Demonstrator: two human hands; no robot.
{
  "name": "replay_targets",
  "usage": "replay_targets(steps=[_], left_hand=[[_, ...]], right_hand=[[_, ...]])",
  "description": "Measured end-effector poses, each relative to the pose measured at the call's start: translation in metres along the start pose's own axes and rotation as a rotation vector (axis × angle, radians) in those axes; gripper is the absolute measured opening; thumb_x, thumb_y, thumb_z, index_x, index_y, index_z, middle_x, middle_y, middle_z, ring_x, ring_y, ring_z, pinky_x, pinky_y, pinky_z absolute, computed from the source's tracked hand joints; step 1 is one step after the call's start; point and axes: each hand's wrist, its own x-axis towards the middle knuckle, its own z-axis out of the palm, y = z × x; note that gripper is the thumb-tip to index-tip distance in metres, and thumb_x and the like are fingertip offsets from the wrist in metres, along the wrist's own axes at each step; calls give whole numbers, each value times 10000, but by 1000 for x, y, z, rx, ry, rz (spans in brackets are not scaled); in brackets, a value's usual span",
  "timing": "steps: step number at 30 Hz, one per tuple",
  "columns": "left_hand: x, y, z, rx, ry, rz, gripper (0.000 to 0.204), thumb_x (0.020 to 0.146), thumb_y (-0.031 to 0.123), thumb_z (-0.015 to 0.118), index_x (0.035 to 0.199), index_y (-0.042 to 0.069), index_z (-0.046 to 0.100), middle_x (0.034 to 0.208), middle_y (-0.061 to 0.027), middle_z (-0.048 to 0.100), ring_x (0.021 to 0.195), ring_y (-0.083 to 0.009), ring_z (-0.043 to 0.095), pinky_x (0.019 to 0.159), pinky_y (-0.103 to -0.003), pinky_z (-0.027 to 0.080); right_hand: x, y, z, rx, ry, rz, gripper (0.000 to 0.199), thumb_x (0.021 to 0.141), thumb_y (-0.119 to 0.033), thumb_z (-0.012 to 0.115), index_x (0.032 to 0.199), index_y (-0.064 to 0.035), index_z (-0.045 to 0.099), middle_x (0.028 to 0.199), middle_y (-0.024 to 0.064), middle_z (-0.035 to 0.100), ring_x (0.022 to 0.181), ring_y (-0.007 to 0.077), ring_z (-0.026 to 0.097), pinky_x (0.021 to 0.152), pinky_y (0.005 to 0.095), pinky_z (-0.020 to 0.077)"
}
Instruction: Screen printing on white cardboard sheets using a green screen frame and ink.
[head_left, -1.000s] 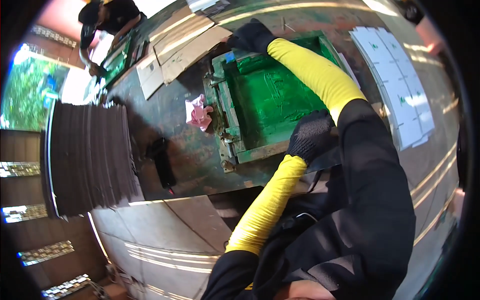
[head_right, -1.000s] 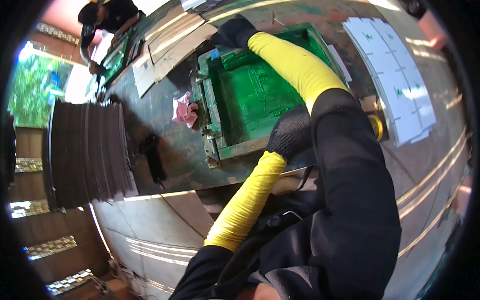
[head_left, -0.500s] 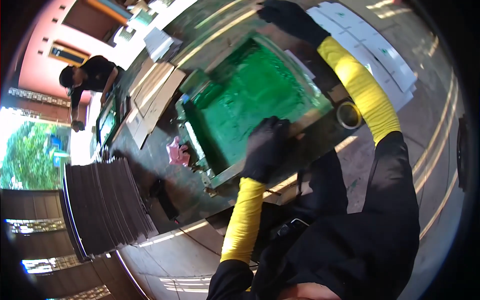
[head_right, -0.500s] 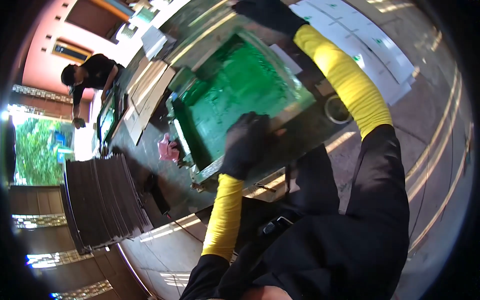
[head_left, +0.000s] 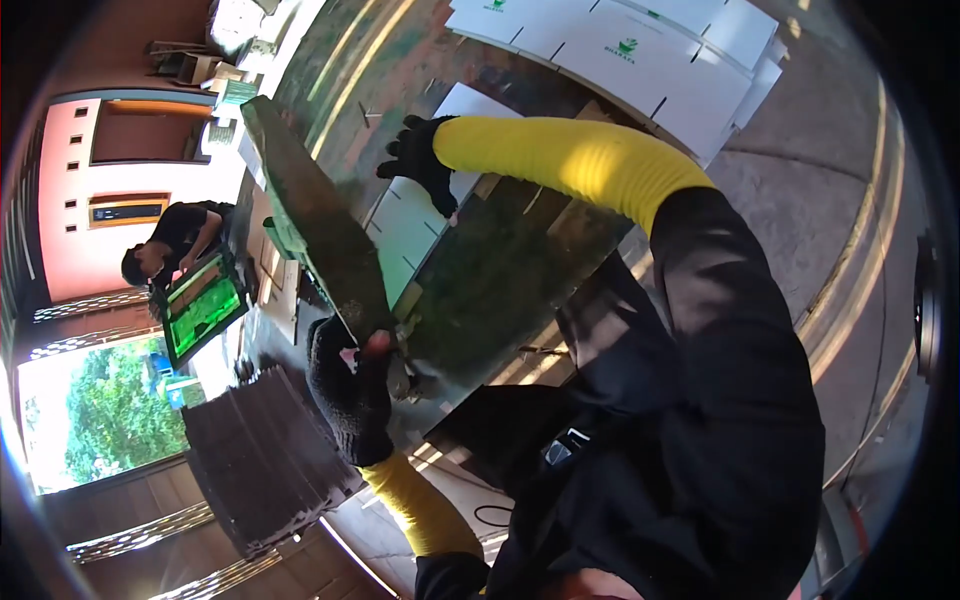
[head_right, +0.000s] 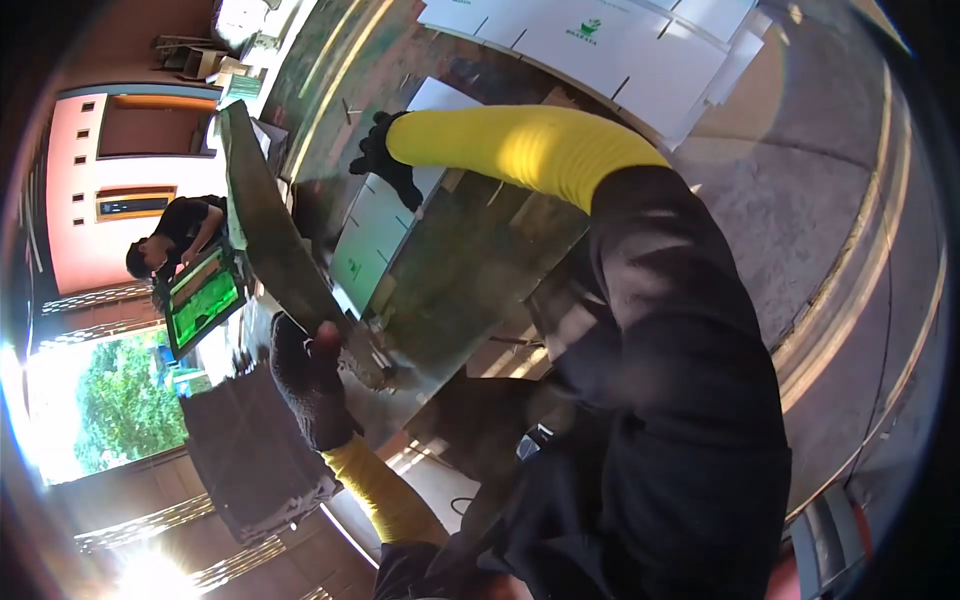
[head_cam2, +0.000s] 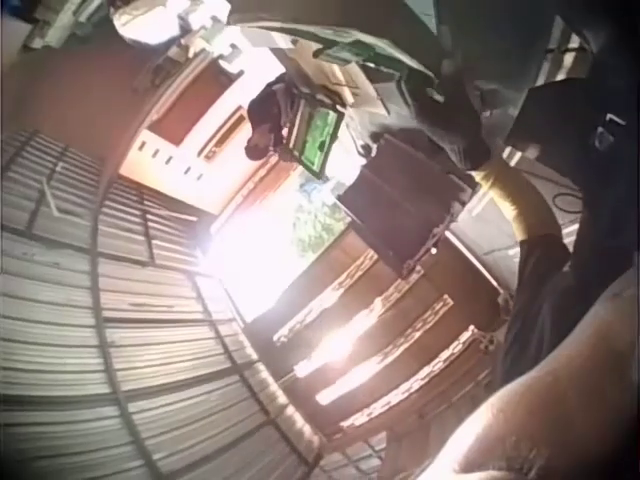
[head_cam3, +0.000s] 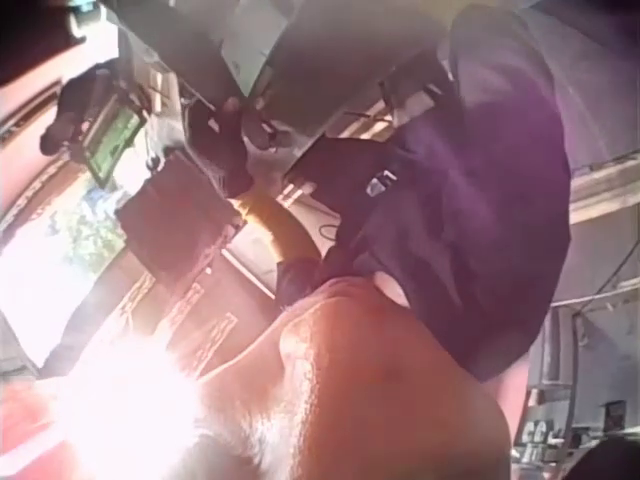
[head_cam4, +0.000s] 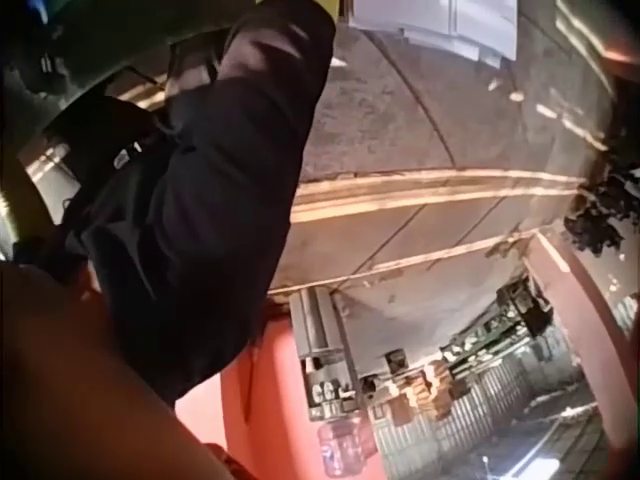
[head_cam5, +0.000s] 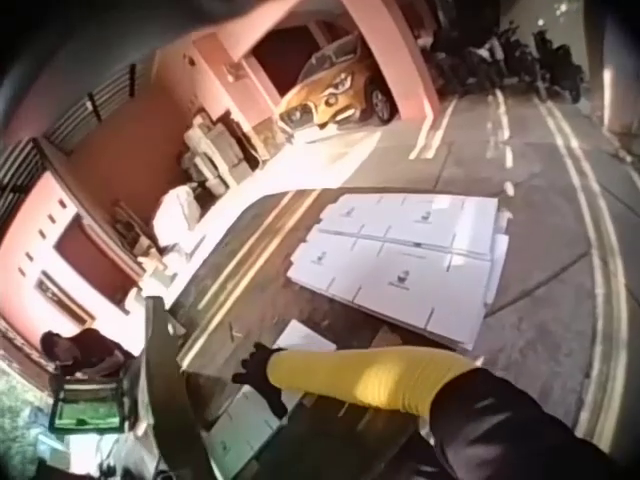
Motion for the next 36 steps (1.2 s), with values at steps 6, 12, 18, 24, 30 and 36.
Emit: replay_targets(steps=[6,12,18,24,30,36], left_hand=[[-3,-10,-9,-121,58,-30,299,877,228,792,951,22,587,849,-65,538,803,-207,517,756,-334,449],[-5,-12,-15,-124,69,-21,364,889,269,787,1131,22,671,1024,-84,677,964,-229,629,884,-350,485],[-13,-18,-16,-205,75,-38,401,905,268,772,1201,16,675,1122,-86,700,1056,-225,641,941,-353,480],[-15,-26,-23,-189,55,35,413,958,273,759,1266,14,667,1106,-19,701,1004,-131,594,898,-306,472],[-17,-19,-23,-368,124,-66,275,902,184,761,1092,14,657,988,-44,623,920,-184,580,841,-321,466],[-15,-24,-20,-283,126,-29,266,893,145,771,1096,23,651,985,-40,610,910,-185,574,835,-314,462]], right_hand=[[26,-4,9,0,-129,-71,1489,376,-661,953,1626,-188,296,1518,213,479,1434,395,433,1183,580,281],[25,-9,6,-24,-139,-55,1477,365,-657,956,1611,-185,319,1456,195,531,1385,383,483,1145,557,330],[21,-13,2,-110,-99,-13,1481,366,-662,950,1615,-184,314,1443,201,547,1368,400,503,1175,543,300],[-52,-37,-65,-180,42,-27,1399,451,-689,906,1613,-167,326,1453,243,543,1383,430,489,1224,580,220],[-179,33,-94,-131,430,274,1292,577,-763,834,1563,-48,401,1393,272,599,1314,416,564,1142,517,379],[-288,134,-77,-327,300,943,1256,712,-917,614,1603,-76,342,1474,266,548,1379,438,514,1137,565,385]])
